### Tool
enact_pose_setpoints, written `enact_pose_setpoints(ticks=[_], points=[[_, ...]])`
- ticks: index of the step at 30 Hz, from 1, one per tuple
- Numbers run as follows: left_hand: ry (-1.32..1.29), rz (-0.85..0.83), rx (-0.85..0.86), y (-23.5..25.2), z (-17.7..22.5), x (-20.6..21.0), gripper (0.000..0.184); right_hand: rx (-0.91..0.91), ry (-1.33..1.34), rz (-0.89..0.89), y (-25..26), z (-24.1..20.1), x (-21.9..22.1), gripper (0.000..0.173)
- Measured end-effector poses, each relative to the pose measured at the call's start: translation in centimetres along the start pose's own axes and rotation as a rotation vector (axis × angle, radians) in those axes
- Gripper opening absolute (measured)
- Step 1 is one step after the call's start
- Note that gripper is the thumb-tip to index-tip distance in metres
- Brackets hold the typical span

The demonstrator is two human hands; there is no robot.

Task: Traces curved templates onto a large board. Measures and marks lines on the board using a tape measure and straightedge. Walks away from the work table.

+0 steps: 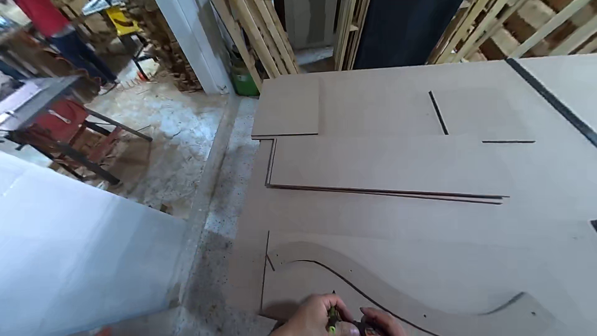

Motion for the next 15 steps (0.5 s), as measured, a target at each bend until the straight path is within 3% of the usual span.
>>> enact_pose_setpoints(ticks=[9, 15], points=[[-0.099, -0.078, -0.277, -3.8, -1.2, -2.6, 0.033, 0.068, -0.142, 0.036, 2.3, -1.7, 5.7, 0.076], [0.183, -0.171, -0.198, -6.0, -1.3, -4.4, 0.037, 0.036, -0.127, 0.023, 3.5, -2.3, 7.8, 0.075]])
Point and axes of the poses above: each hand's wrist, its own y-axis towards the middle knuckle, its own x-axis out of the palm, z = x × y, the point moved 5 cm from there along y, towards the middle knuckle, and after that the axes turned 10 degrees about -z, right-handed, at the moved point
